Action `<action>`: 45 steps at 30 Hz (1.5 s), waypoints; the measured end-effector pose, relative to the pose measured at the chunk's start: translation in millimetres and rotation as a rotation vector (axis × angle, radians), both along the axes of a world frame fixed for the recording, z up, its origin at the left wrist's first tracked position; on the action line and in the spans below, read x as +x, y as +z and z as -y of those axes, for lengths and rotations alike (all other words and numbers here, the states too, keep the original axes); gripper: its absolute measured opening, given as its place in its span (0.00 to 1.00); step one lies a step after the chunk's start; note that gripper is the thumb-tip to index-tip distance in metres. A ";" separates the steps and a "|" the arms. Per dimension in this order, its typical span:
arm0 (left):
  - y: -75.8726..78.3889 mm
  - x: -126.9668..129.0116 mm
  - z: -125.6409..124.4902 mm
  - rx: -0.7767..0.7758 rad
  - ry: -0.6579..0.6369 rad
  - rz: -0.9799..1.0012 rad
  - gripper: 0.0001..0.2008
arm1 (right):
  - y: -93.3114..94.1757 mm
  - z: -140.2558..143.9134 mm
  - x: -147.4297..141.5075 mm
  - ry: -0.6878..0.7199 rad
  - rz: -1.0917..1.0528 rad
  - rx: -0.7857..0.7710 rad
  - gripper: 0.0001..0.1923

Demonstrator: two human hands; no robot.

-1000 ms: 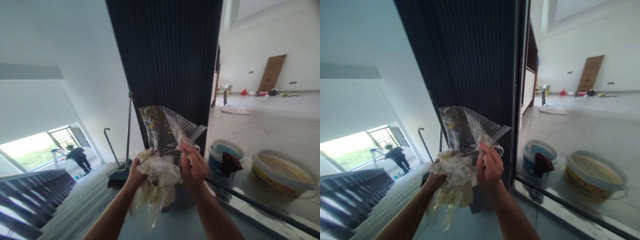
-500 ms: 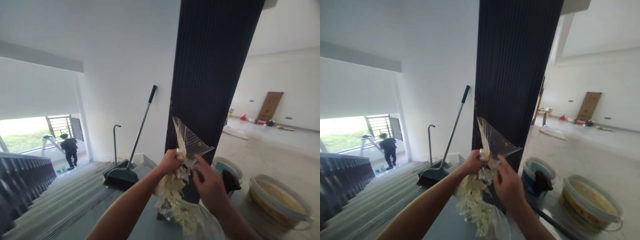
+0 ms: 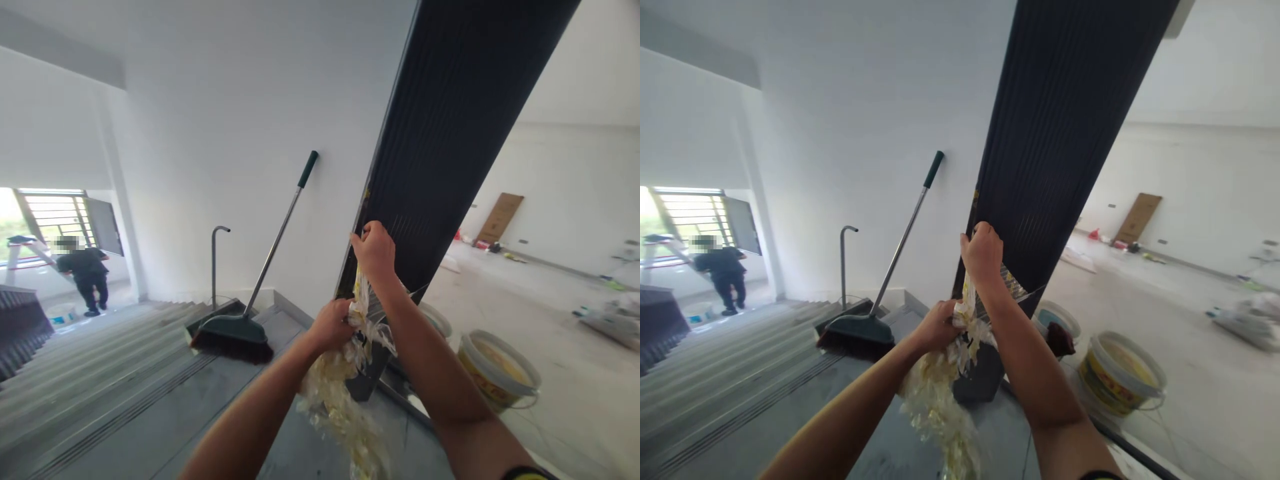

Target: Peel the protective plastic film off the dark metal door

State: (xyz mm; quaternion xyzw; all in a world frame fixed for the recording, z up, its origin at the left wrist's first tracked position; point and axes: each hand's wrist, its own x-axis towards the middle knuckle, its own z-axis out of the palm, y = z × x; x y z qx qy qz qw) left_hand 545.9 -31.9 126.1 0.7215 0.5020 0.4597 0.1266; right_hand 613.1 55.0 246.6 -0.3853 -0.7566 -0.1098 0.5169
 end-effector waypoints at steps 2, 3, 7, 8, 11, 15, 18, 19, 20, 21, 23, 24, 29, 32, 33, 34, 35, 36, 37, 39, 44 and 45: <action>-4.5 -4.2 9.2 0.004 -0.012 0.025 0.07 | 2.4 -1.2 1.2 -0.013 -0.009 0.011 0.08; -6.9 -5.9 13.0 0.008 -0.017 0.037 0.07 | 4.8 -2.0 1.9 -0.012 -0.025 0.023 0.07; -16.6 -9.3 22.1 0.013 -0.028 0.048 0.08 | 18.1 -5.2 2.4 0.023 -0.122 -0.070 0.09; -18.7 -9.1 23.1 0.010 -0.026 0.049 0.08 | 21.4 -6.0 2.0 0.035 -0.136 -0.124 0.09; -23.4 -7.0 25.1 -0.009 -0.013 0.047 0.07 | 27.9 -8.0 0.3 0.074 -0.172 -0.246 0.08; -28.1 -5.1 25.5 -0.038 -0.014 0.079 0.07 | 28.2 -8.0 -5.4 0.082 -0.225 -0.215 0.07; -32.6 -6.0 24.2 -0.067 -0.010 0.139 0.06 | 25.1 -4.7 -10.8 0.079 -0.217 -0.161 0.07; -34.2 -6.6 23.6 -0.077 -0.008 0.160 0.06 | 23.9 -3.1 -12.1 0.067 -0.199 -0.135 0.07; -35.7 -7.2 23.0 -0.080 -0.011 0.178 0.06 | 22.6 -1.3 -13.2 0.042 -0.177 -0.093 0.06; -37.0 -7.8 22.6 -0.078 -0.020 0.194 0.07 | 21.3 0.4 -13.9 0.005 -0.152 -0.039 0.06; -38.6 -8.6 22.1 -0.065 -0.049 0.216 0.07 | 19.0 3.2 -15.0 -0.066 -0.119 0.075 0.04; -38.9 -8.9 22.1 -0.062 -0.053 0.219 0.08 | 18.1 4.2 -15.5 -0.090 -0.128 0.111 0.04; -38.5 -8.3 22.9 -0.109 -0.009 0.200 0.06 | 14.9 4.4 -19.8 0.029 -0.388 -0.022 0.04; -40.1 -8.4 22.4 -0.122 -0.001 0.222 0.06 | 11.9 2.3 -19.6 0.115 -0.483 -0.078 0.04; -41.1 -8.6 22.1 -0.119 -0.005 0.237 0.06 | 11.2 1.4 -18.4 0.144 -0.494 -0.098 0.03; -42.0 -8.8 21.8 -0.115 -0.014 0.252 0.06 | 11.3 0.4 -16.6 0.176 -0.503 -0.125 0.04; -42.8 -9.0 21.7 -0.110 -0.020 0.266 0.06 | 12.4 -0.5 -14.3 0.202 -0.504 -0.155 0.06; -43.4 -9.0 21.7 -0.105 -0.026 0.274 0.06 | 14.6 -1.4 -11.9 0.220 -0.494 -0.184 0.09; -43.6 -8.8 21.9 -0.100 -0.031 0.277 0.06 | 17.9 -2.2 -9.5 0.223 -0.468 -0.206 0.11; -43.2 -7.6 22.7 -0.091 -0.042 0.274 0.07 | 27.0 -3.6 -5.9 0.177 -0.373 -0.217 0.11; -41.5 -2.6 24.2 -0.061 -0.036 0.260 0.08 | 43.1 -9.6 -9.1 0.088 -0.194 -0.212 0.07; -41.7 -1.8 24.2 -0.056 -0.035 0.264 0.08 | 43.3 -10.7 -11.3 0.088 -0.188 -0.194 0.07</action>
